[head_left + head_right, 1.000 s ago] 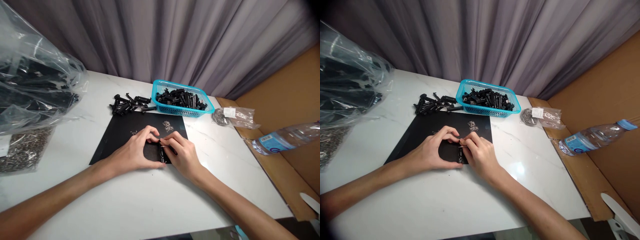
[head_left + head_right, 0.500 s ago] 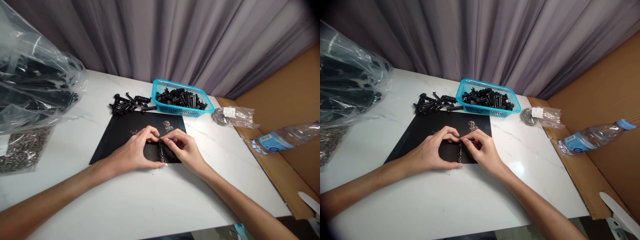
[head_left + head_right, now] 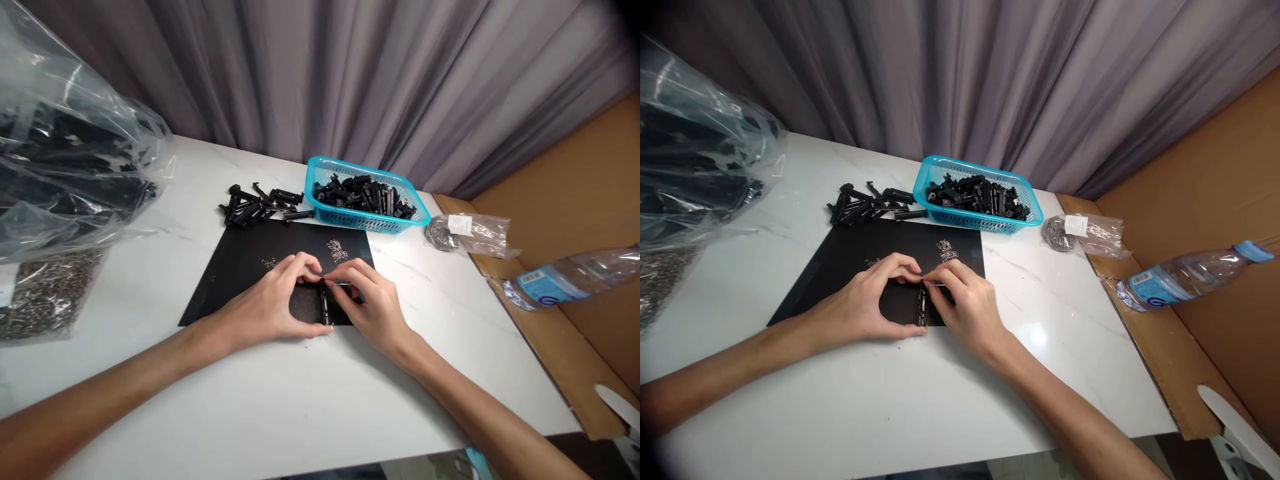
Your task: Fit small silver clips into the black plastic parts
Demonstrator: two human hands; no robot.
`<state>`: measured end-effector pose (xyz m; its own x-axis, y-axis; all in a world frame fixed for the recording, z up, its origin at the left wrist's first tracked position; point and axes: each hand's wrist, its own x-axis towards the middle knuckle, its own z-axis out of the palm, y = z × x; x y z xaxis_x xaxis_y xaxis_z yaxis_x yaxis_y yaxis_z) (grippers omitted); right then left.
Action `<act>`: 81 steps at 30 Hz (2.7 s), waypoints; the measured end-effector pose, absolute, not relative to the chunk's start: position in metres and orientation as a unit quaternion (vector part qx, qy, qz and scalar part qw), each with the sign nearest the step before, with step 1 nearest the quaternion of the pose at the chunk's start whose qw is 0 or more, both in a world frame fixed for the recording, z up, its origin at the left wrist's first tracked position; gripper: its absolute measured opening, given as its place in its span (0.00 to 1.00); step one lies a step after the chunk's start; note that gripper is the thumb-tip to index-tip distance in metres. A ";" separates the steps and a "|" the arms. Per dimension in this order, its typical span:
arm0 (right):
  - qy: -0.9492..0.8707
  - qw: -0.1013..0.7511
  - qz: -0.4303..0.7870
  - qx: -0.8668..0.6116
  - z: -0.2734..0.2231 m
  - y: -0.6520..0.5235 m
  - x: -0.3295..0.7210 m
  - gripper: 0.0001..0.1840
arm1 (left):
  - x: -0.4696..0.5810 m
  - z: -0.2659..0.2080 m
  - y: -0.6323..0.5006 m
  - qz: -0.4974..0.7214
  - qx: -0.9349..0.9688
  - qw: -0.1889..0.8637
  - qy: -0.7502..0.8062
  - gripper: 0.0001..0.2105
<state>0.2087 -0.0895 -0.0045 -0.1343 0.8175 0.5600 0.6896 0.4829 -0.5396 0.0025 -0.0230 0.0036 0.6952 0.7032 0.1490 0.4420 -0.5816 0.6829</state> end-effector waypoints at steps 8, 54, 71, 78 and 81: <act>-0.686 0.490 0.026 -0.537 0.012 -0.096 0.213 0.08 | 0.003 0.001 -0.023 0.201 0.877 0.303 0.314 0.31; -0.735 0.406 0.079 -0.537 -0.008 -0.090 0.206 0.08 | 0.005 0.006 -0.024 0.223 0.871 0.296 0.323 0.28; -0.582 0.471 0.374 -0.547 0.001 -0.078 0.217 0.14 | 0.004 0.004 -0.022 0.216 0.873 0.294 0.324 0.30; -0.572 0.484 0.382 -0.541 0.000 -0.072 0.218 0.17 | 0.004 0.003 -0.020 0.220 0.870 0.301 0.324 0.30; -0.574 0.474 0.385 -0.546 -0.001 -0.071 0.219 0.19 | 0.005 0.002 -0.019 0.225 0.870 0.304 0.317 0.30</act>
<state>0.2191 -0.0714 -0.0013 0.0455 0.9913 0.1232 0.2619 0.1072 -0.9591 0.0048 -0.0185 0.0022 0.6979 0.6882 0.1982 0.4152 -0.6143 0.6710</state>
